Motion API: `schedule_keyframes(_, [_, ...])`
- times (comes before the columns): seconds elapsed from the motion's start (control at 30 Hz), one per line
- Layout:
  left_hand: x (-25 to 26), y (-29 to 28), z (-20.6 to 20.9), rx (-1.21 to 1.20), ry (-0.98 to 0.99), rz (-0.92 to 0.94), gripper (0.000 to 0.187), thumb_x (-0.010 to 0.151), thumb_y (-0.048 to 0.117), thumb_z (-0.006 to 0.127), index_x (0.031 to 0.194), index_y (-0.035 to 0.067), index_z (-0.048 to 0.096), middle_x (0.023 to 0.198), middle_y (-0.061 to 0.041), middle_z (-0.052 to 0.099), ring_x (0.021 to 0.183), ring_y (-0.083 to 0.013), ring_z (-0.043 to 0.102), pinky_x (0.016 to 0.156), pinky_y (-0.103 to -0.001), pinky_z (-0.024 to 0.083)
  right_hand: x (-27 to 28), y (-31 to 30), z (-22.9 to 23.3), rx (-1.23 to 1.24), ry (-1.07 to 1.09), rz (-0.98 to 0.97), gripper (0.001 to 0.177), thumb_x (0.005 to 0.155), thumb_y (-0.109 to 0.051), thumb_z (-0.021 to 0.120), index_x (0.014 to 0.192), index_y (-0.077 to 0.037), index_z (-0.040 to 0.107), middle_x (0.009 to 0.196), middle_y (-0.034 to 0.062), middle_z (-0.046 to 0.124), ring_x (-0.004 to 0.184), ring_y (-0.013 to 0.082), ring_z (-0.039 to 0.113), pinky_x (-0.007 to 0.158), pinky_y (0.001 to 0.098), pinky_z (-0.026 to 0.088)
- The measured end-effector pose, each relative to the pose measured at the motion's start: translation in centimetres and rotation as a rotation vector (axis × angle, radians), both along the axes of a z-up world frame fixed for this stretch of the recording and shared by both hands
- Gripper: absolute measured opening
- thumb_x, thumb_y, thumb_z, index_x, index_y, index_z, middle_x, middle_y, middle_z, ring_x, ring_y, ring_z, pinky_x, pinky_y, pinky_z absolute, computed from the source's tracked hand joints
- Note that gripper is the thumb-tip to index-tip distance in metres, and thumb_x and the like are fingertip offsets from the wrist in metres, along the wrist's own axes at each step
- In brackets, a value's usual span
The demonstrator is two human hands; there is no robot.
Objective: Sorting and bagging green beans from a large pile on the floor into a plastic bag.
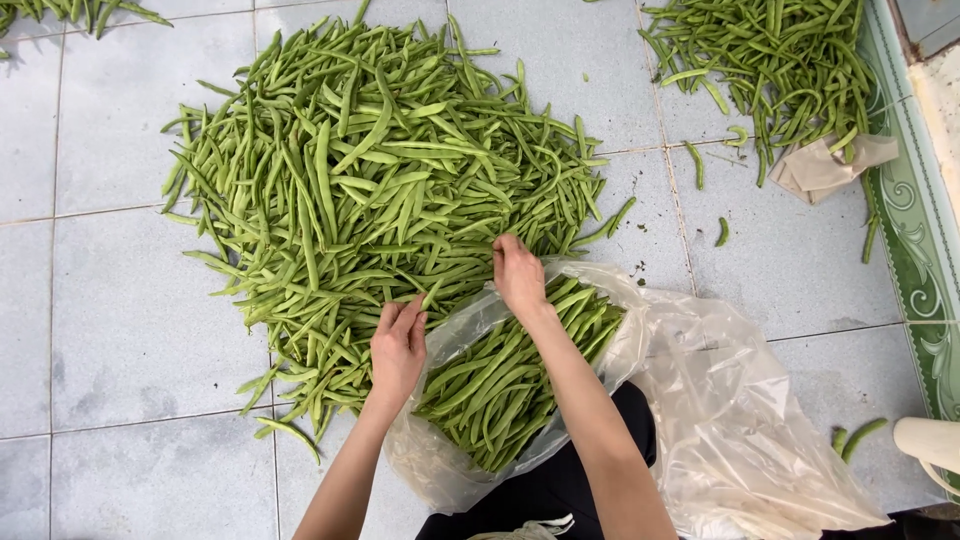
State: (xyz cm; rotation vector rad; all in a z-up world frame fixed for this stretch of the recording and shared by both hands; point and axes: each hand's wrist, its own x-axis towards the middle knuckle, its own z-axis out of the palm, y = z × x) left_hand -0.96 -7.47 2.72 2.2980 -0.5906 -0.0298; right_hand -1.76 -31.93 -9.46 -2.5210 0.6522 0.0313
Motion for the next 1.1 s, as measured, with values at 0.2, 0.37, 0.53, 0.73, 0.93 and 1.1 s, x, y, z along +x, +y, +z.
schedule_keyframes(0.2, [-4.3, -0.7, 0.4, -0.021, 0.202, -0.185, 0.031, 0.095, 0.015, 0.07, 0.125, 0.013, 0.074, 0.086, -0.005, 0.067, 0.075, -0.0252, 0.069, 0.065, -0.036, 0.057, -6.4, -3.2, 11.7, 0.342, -0.488, 0.002, 0.025, 0.095, 0.005, 0.063, 0.109, -0.011, 0.076, 0.105, 0.0095, 0.075, 0.097, 0.0286, 0.074, 0.083, 0.0375, 0.061])
schedule_keyframes(0.37, [-6.4, -1.6, -0.8, 0.174, 0.169, -0.333, 0.032, 0.092, 0.024, 0.071, 0.124, 0.022, 0.072, 0.09, 0.0, 0.066, 0.091, -0.0235, 0.067, 0.077, -0.036, 0.057, -12.8, -5.0, 13.9, 0.314, -0.375, 0.149, 0.029, 0.088, 0.007, 0.066, 0.102, -0.014, 0.081, 0.109, 0.0094, 0.076, 0.101, 0.0276, 0.073, 0.084, 0.0389, 0.061])
schedule_keyframes(0.53, [-5.4, -1.9, -2.0, 0.234, 0.133, -0.3, 0.026, 0.095, 0.029, 0.069, 0.12, 0.024, 0.074, 0.095, 0.001, 0.067, 0.093, -0.0236, 0.067, 0.076, -0.036, 0.058, -14.0, -4.5, 15.8, 0.041, -0.197, 0.182, 0.023, 0.089, 0.002, 0.065, 0.1, -0.014, 0.079, 0.108, 0.0078, 0.073, 0.094, 0.0307, 0.075, 0.075, 0.0424, 0.062])
schedule_keyframes(0.73, [1.2, -2.4, -4.7, 0.28, -0.188, -0.151, 0.019, 0.094, 0.013, 0.067, 0.108, 0.018, 0.079, 0.097, -0.002, 0.067, 0.095, -0.0221, 0.065, 0.075, -0.031, 0.055, -7.8, -2.1, 11.3, 0.136, -0.284, 0.168, 0.021, 0.092, -0.002, 0.066, 0.102, -0.015, 0.079, 0.105, 0.0044, 0.073, 0.096, 0.0268, 0.074, 0.08, 0.0383, 0.061])
schedule_keyframes(0.93, [6.6, -4.2, -12.2, 0.514, -0.546, -0.297, 0.024, 0.086, 0.018, 0.065, 0.105, 0.025, 0.077, 0.115, -0.004, 0.061, 0.115, -0.0263, 0.056, 0.097, -0.041, 0.044, 0.0, 2.6, 1.7, 0.259, -0.126, 0.212, 0.022, 0.096, -0.008, 0.06, 0.109, -0.012, 0.077, 0.105, 0.0104, 0.073, 0.098, 0.0345, 0.073, 0.083, 0.0453, 0.06])
schedule_keyframes(1.1, [8.6, -4.5, -14.2, 0.709, -0.591, -0.333, 0.016, 0.091, 0.023, 0.064, 0.101, 0.021, 0.076, 0.113, -0.011, 0.061, 0.118, -0.031, 0.054, 0.11, -0.049, 0.035, 0.9, 4.6, -3.5, 0.218, 0.221, 0.052, 0.027, 0.096, -0.024, 0.062, 0.115, -0.013, 0.077, 0.102, 0.0132, 0.076, 0.099, 0.0364, 0.073, 0.081, 0.0477, 0.06])
